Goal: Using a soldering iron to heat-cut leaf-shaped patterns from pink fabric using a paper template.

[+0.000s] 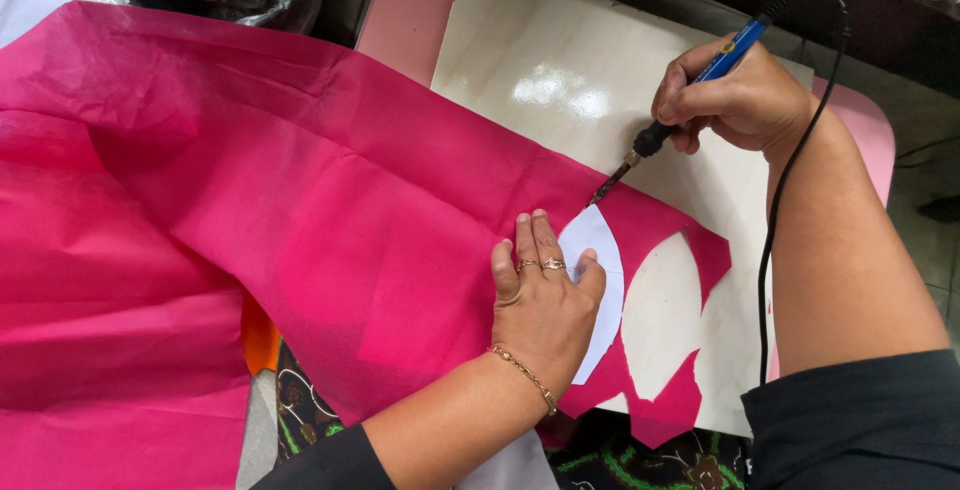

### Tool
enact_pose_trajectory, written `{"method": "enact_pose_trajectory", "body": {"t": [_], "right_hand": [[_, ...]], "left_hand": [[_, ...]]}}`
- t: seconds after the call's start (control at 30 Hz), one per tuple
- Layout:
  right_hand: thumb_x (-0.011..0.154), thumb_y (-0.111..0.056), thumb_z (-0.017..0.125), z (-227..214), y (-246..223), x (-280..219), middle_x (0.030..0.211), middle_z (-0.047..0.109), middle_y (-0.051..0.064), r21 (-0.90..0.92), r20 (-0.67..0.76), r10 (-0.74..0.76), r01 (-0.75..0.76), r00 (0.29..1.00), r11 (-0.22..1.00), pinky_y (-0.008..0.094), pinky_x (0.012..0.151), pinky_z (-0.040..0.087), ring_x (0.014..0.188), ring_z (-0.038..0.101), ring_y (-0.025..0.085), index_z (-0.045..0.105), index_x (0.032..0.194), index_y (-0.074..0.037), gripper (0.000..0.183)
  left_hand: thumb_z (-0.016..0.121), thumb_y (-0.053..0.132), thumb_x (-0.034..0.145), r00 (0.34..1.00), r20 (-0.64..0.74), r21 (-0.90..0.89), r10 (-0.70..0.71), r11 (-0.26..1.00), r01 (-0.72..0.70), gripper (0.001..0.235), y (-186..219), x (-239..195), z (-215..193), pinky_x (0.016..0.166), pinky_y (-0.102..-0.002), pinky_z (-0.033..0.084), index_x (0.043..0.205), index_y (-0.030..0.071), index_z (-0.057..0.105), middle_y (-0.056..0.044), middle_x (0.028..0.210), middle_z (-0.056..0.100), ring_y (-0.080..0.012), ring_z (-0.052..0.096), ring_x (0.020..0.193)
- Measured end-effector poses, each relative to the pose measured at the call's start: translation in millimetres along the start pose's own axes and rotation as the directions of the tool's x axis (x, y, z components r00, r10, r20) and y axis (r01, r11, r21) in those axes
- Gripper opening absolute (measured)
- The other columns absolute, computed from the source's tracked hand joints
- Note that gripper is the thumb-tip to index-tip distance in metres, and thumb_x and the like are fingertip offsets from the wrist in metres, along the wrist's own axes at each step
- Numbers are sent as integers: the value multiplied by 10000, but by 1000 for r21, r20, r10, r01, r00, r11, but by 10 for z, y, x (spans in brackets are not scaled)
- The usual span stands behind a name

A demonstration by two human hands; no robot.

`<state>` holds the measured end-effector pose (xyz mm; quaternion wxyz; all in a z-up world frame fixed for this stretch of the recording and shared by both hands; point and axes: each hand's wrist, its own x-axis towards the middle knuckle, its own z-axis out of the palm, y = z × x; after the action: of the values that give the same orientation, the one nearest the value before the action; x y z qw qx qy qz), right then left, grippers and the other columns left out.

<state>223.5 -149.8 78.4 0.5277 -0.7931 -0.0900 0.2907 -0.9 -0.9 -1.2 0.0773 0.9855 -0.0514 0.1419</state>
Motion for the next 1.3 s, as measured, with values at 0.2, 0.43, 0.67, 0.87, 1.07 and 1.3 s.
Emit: {"method": "enact_pose_trajectory", "body": {"t": [0.2, 0.43, 0.67, 0.87, 1.07, 1.3], "right_hand": [[660, 15, 603, -21, 4, -3, 595, 540, 157, -16, -9, 11, -11, 1000, 1000, 299, 369, 431, 403, 510, 261, 575, 641, 53, 51], [669, 19, 615, -30, 1, -20, 622, 548, 156, 6, -17, 16, -16, 1000, 1000, 299, 391, 444, 416, 495, 256, 569, 634, 44, 63], [665, 18, 615, -54, 18, -25, 611, 549, 152, -4, -18, 6, -6, 1000, 1000, 295, 382, 443, 412, 511, 254, 567, 629, 40, 64], [667, 17, 616, -50, 10, -39, 613, 549, 152, -3, -23, 5, -5, 1000, 1000, 296, 389, 448, 415, 511, 255, 571, 631, 39, 62], [664, 13, 612, -23, -50, -98, 587, 546, 147, -36, -35, -3, 2, 999, 999, 292, 396, 455, 416, 527, 251, 579, 644, 50, 53], [663, 25, 615, 124, -288, -301, 539, 549, 161, -123, -16, -108, 105, 994, 987, 278, 397, 433, 412, 536, 230, 581, 635, 78, 69]], "left_hand": [[513, 188, 927, 1000, -30, -9, -6, 1000, 6, 115, 4, 8, 6, 1044, -552, 161, 1017, 236, 567, -330, 1278, 527, -452, 506, 1215], [512, 196, 925, 1000, -31, -9, -8, 1000, 8, 116, 4, 3, 4, 1042, -548, 165, 1013, 241, 573, -328, 1281, 525, -448, 501, 1218], [507, 194, 919, 1000, -8, 2, -4, 1000, 4, 138, 4, 1, 8, 1043, -553, 157, 1035, 241, 564, -325, 1291, 518, -446, 495, 1226], [532, 181, 924, 998, -63, -17, -6, 1000, 4, 96, -9, 19, -31, 1038, -543, 174, 999, 228, 570, -327, 1265, 539, -446, 523, 1201], [536, 193, 920, 998, -57, -12, -4, 1000, 3, 103, -8, 13, -19, 1030, -540, 183, 1005, 236, 572, -324, 1262, 542, -444, 530, 1193], [523, 171, 883, 1000, 15, 3, 8, 1000, -8, 186, -17, 4, -16, 1027, -550, 167, 1034, 259, 583, -327, 1292, 517, -450, 504, 1216]]}}
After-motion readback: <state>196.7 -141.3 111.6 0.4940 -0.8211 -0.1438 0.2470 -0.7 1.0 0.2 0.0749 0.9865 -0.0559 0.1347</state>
